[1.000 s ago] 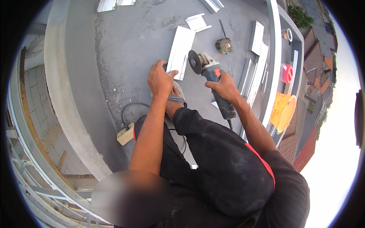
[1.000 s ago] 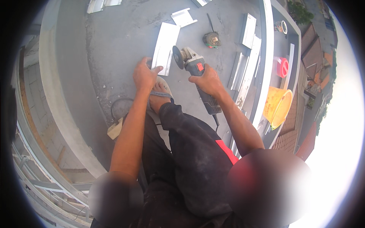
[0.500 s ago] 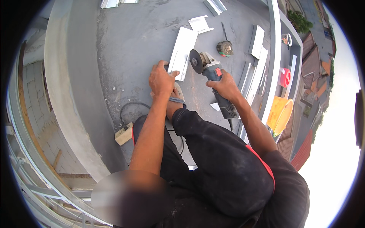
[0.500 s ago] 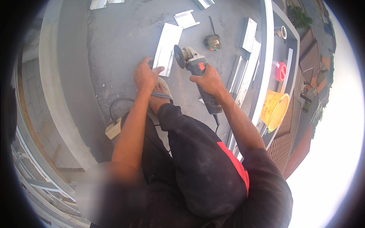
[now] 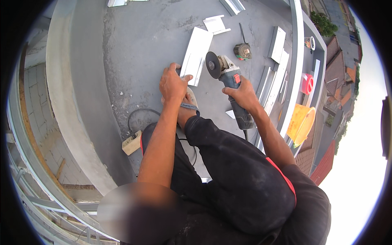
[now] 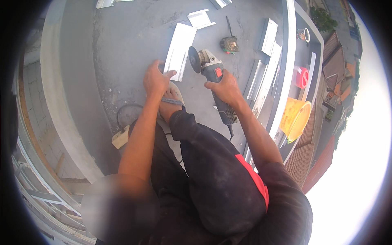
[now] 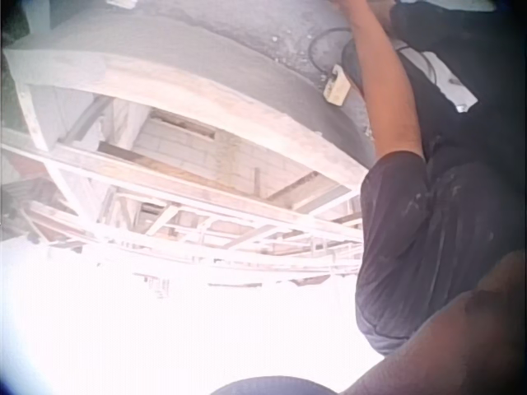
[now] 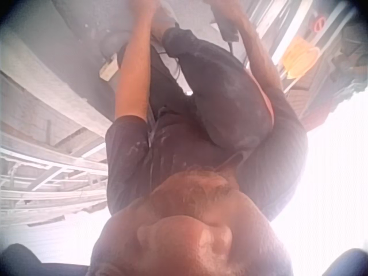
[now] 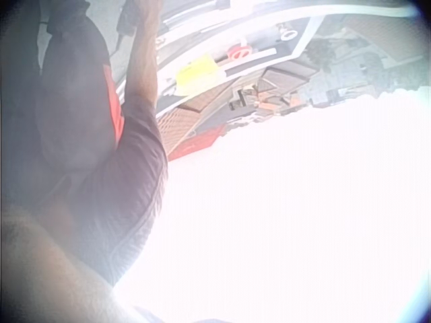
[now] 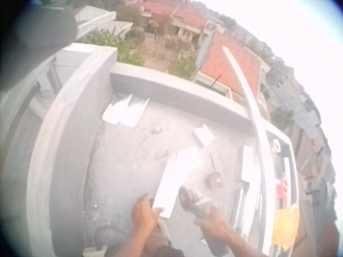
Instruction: The person uses an angle grinder to cut white metal pieces on a rooftop. They measure the pieces with a tape measure and fit them into a metal frame structure.
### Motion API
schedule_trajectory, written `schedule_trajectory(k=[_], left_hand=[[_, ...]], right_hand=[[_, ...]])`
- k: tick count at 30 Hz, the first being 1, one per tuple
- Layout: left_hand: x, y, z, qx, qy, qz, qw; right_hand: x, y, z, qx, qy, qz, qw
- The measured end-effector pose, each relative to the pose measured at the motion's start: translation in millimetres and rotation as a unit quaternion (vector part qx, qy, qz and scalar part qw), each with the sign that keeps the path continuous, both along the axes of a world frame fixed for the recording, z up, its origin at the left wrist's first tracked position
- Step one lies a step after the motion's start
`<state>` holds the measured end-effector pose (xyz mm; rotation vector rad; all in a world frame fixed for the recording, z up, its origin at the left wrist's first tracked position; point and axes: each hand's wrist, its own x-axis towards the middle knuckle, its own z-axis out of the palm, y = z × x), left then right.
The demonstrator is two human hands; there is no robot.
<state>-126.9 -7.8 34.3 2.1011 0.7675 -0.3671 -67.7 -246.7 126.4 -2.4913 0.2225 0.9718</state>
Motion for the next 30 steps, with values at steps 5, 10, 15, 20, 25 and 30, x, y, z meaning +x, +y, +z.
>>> schedule_trajectory(k=[5,10,15,20,25,30], left_hand=[[2.0,0.3,1.4,-0.01,0.003,-0.001,1.0],[0.9,0.8,-0.6,-0.005,0.002,0.003,1.0],[4.1,0.8,2.4,-0.005,0.019,-0.003,1.0],[6.6,1.5,8.3,-0.005,0.04,-0.009,0.999],[8.7,1.0,11.9,-0.005,0.046,-0.007,0.999],[8.0,1.1,12.0,-0.007,0.048,-0.003,0.999]], right_hand=[[-8.1,-9.2,-14.0,-0.013,-0.037,0.034,0.999],[-11.1,-4.8,-10.2,-0.012,-0.022,0.021,0.999],[-8.1,-0.9,-3.7,-0.02,-0.006,0.021,1.0],[-5.9,4.2,3.4,-0.018,0.028,0.008,0.999],[-6.6,4.4,-2.4,-0.028,0.019,0.012,0.999],[-4.3,5.9,-5.2,-0.024,0.009,0.014,1.0]])
